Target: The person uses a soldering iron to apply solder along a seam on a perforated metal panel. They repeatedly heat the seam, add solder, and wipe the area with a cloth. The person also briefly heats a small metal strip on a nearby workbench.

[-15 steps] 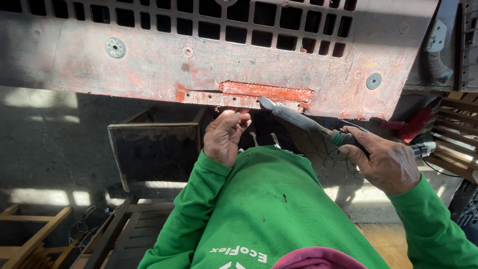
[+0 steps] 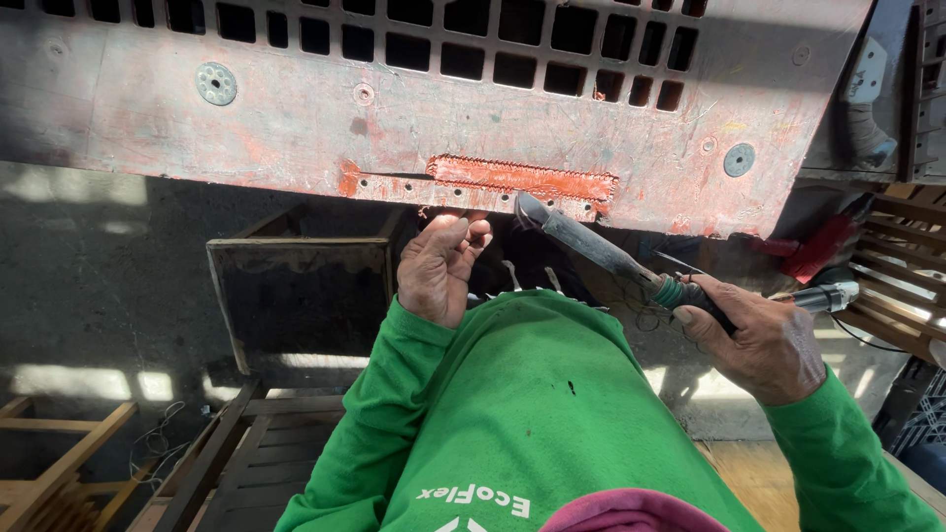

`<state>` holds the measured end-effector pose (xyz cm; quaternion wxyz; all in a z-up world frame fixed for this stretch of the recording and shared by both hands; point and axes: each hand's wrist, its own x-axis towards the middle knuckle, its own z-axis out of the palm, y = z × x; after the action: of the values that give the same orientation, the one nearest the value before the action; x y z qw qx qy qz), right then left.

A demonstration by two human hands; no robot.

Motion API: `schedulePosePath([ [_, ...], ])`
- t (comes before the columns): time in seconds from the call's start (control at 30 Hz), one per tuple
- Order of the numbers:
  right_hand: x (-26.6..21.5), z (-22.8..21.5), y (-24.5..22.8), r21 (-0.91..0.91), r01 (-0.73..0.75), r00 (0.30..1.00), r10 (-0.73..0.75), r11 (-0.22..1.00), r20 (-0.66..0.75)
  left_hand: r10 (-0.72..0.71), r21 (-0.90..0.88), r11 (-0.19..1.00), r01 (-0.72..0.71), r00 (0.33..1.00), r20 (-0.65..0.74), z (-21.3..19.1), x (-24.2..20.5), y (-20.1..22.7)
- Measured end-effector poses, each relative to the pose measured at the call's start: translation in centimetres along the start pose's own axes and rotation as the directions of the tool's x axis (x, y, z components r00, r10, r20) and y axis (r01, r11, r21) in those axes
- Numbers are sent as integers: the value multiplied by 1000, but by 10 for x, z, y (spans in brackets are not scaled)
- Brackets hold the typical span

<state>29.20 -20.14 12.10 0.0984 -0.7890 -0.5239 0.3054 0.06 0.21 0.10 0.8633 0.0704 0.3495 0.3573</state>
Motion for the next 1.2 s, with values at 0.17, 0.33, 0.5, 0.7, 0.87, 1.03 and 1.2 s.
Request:
schedulePosePath([
  [0.17,3,1,0,-29,-24,999,25,999,22,-21,30,999,23,998,-58,1,-2,1],
  [0.33,8,-3,-10,-53,-58,998,60,997,31,-30,11,999,30,999,-23,4,-2,5],
  [0.5,14,-6,-19,-60,-102,993,105,993,46,-81,-11,997,80,994,-67,-1,2,5],
  [0.7,22,-9,-25,-57,-142,987,146,988,72,-73,-41,996,73,997,8,-10,7,5],
  [0.87,23,-10,-20,-90,-102,992,109,991,67,-88,-6,996,88,996,-24,-12,6,5],
  [1.03,27,-12,-17,-84,-130,985,139,988,100,-98,11,995,99,991,-95,-8,7,4],
  [1.2,33,-17,-16,-81,-98,988,107,992,114,-62,-26,998,61,997,-48,-6,6,3],
])
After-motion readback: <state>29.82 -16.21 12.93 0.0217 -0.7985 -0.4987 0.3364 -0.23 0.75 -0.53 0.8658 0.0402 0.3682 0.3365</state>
